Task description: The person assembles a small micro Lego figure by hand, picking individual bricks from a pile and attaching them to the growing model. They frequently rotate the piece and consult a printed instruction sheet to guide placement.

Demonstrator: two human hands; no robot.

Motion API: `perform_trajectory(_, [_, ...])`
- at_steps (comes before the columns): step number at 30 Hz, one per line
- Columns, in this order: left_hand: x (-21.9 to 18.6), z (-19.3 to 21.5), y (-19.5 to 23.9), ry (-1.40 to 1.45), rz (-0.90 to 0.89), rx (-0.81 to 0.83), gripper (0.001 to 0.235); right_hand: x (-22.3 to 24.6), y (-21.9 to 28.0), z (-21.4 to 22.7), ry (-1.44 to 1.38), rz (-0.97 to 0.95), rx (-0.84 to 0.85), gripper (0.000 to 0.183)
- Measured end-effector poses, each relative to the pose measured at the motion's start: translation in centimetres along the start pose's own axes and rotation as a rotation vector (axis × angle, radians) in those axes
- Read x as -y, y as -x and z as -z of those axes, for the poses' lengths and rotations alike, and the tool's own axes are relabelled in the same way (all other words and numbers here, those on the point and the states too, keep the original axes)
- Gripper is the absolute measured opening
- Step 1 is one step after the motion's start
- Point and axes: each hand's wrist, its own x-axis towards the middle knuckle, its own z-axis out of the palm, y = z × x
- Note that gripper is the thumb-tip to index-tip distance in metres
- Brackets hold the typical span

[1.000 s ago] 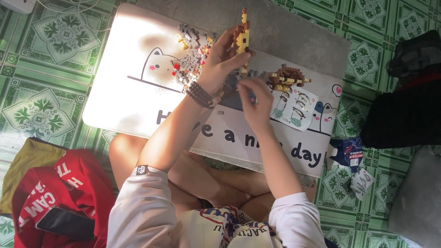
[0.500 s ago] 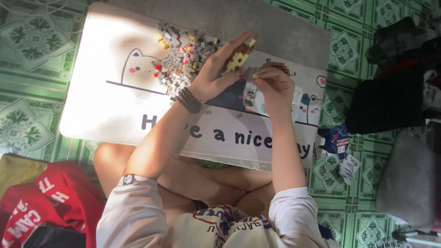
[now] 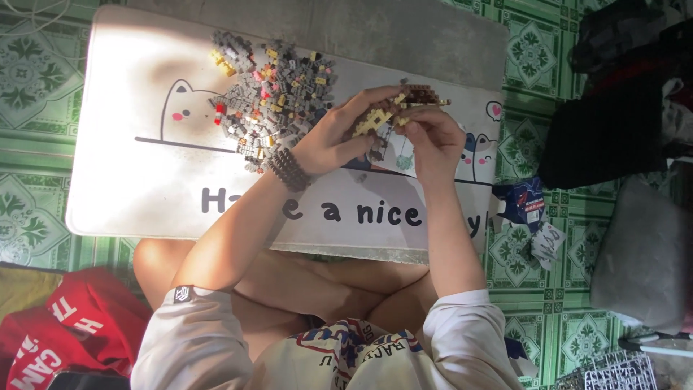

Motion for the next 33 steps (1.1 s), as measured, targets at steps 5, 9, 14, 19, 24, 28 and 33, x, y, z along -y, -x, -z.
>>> perform_trajectory(5, [0.4, -0.7, 0.2, -0.075, -0.081, -0.024, 0.056, 1.5, -0.2, -1.1, 0.057, 0.112, -0.070, 0.008])
perform_trajectory(9, [-0.3, -1.0, 0.1, -0.202, -0.152, -0.037, 0.056, 0.7, -0.1, -0.1, 0.131, 0.198, -0.094, 0.008])
perform_trajectory(14, [-2.0, -1.2, -0.3, -0.318, -0.220, -0.039, 0.058, 1.6, 0.1, -0.6, 0.170, 0.216, -0.092, 0.007])
perform_trajectory(19, [-2.2, -1.3, -0.5, -0.380, -0.294, -0.036, 0.058, 2.8, 0.3, -1.2, 0.283, 0.274, -0.080, 0.008])
perform_trajectory(24, [-2.4, -1.9, -0.6, -0.416, -0.361, -0.086, 0.059, 3.5, 0.6, -1.9, 0.361, 0.319, -0.114, 0.010])
perform_trajectory(28, [-2.5, -2.1, -0.9, -0.431, -0.498, -0.101, 0.053, 4.1, 0.9, -2.0, 0.355, 0.368, -0.090, 0.010])
perform_trajectory(33, [-1.6, -2.7, -0.5, -0.454, -0.571, -0.158, 0.050, 4.1, 1.8, -1.3, 0.279, 0.444, -0.082, 0.012])
